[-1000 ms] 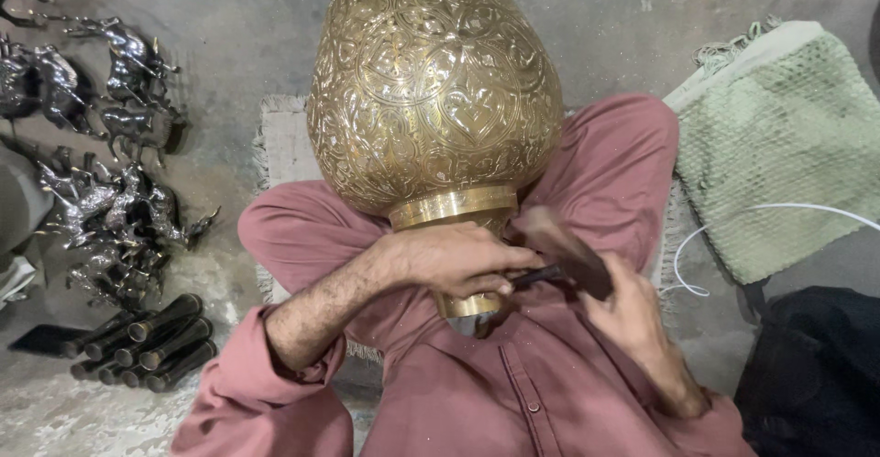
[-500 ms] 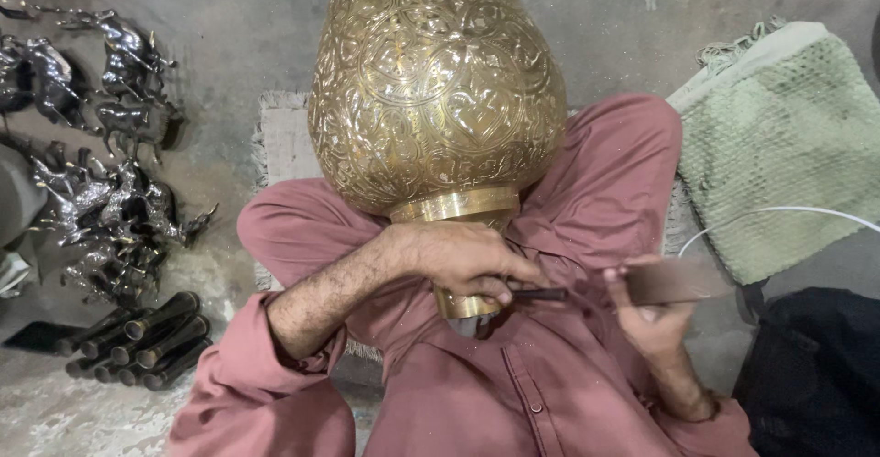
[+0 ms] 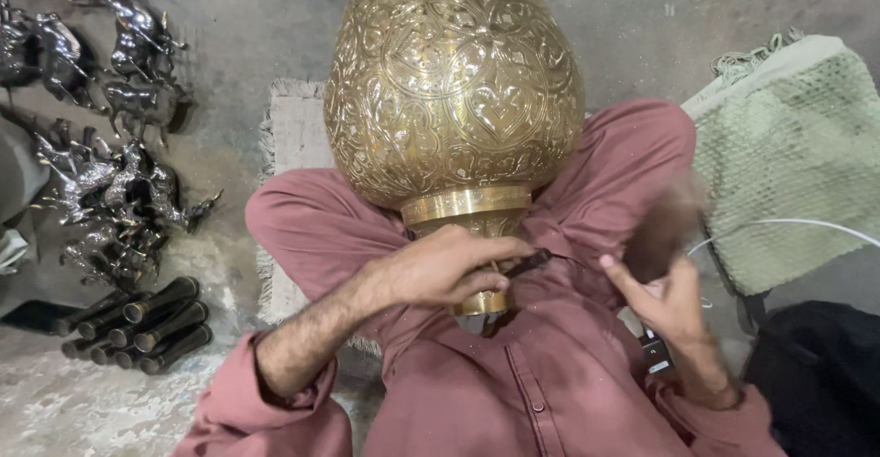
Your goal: The person sits cross-legged on the floor and uses a chisel and hammer to engrave a decorative pattern on the neck of a large brass vase. The person repeatedly strikes the chisel with the hammer to create fine lines on the metal surface.
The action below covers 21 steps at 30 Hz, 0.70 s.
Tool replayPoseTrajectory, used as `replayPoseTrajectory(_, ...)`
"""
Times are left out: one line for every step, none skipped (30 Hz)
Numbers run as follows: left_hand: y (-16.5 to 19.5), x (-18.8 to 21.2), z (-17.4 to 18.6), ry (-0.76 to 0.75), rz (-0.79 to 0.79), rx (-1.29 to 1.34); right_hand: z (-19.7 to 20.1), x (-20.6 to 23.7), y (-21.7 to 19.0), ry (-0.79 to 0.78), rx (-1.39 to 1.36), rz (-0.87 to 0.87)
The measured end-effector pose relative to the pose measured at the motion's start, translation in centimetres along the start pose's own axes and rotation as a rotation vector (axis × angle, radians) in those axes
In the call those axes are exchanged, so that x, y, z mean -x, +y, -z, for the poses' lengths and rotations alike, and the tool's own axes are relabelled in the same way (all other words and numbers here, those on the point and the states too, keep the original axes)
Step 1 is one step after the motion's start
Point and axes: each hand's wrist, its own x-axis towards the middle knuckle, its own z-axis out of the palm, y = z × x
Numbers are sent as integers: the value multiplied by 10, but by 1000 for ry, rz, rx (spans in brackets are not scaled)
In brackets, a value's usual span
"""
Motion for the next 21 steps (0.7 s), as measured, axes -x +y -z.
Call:
replayPoseTrajectory(1, 4, -1, -10, 97, -2, 5, -8, -3, -41, 78, 95)
replayPoseTrajectory(1, 8, -3, -19, 196, -5, 11, -18, -6, -85, 91, 65)
replayPoseTrajectory(2, 12, -7, 66, 138, 13, 20, -26, -10, -131, 104, 32)
replayPoseTrajectory(2, 16, -11, 146, 76, 29, 25, -34, -15, -172, 117, -2)
replayPoseTrajectory(1, 18, -15, 229, 11, 45, 28, -42, -21, -194, 137, 116)
replayPoseTrajectory(-1, 21, -19, 243, 56, 42, 32, -50, -26, -222, 157, 235)
replayPoseTrajectory(-3, 22, -23, 259, 100, 40, 34, -57, -33, -251, 176, 355)
replayPoseTrajectory(-5, 24, -27, 271, 144, 38, 33, -64, -39, -275, 221, 317)
replayPoseTrajectory(-7, 27, -33, 338, 139, 80, 31, -70, -46, -296, 265, 275)
replayPoseTrajectory(-8, 28, -38, 400, 130, 121, 30, -77, -52, -312, 310, 232)
replayPoseTrajectory(-9, 30, -43, 463, 121, 161, 28, -84, -58, -347, 375, 195)
replayPoseTrajectory(-10, 33, -47, 484, 151, 195, 25, -91, -63, -386, 439, 160)
replayPoseTrajectory(-11, 36, -52, 506, 184, 230, 23, -96, -68, -428, 502, 125)
replayPoseTrajectory(-11, 39, -55, 526, 218, 266, 23, -101, -73, -385, 494, 201)
replayPoseTrajectory(-12, 41, -58, 547, 214, 251, 23, -106, -78, -343, 484, 277)
replayPoseTrajectory(-13, 43, -60, 568, 208, 234, 23, -111, -84, -298, 473, 355)
replayPoseTrajectory(-13, 44, -62, 589, 201, 217, 23, -115, -89, -342, 332, 339)
replayPoseTrajectory(-13, 45, -63, 586, 208, 233, 24, -119, -94, -385, 192, 321)
replayPoseTrajectory(-14, 46, -64, 583, 211, 246, 26, -123, -99, -423, 52, 302)
replayPoseTrajectory(-14, 46, -64, 582, 214, 258, 29, -128, -105, -525, 262, 282)
replayPoseTrajectory(-14, 46, -64, 587, 203, 222, 32, -132, -110, -624, 474, 259)
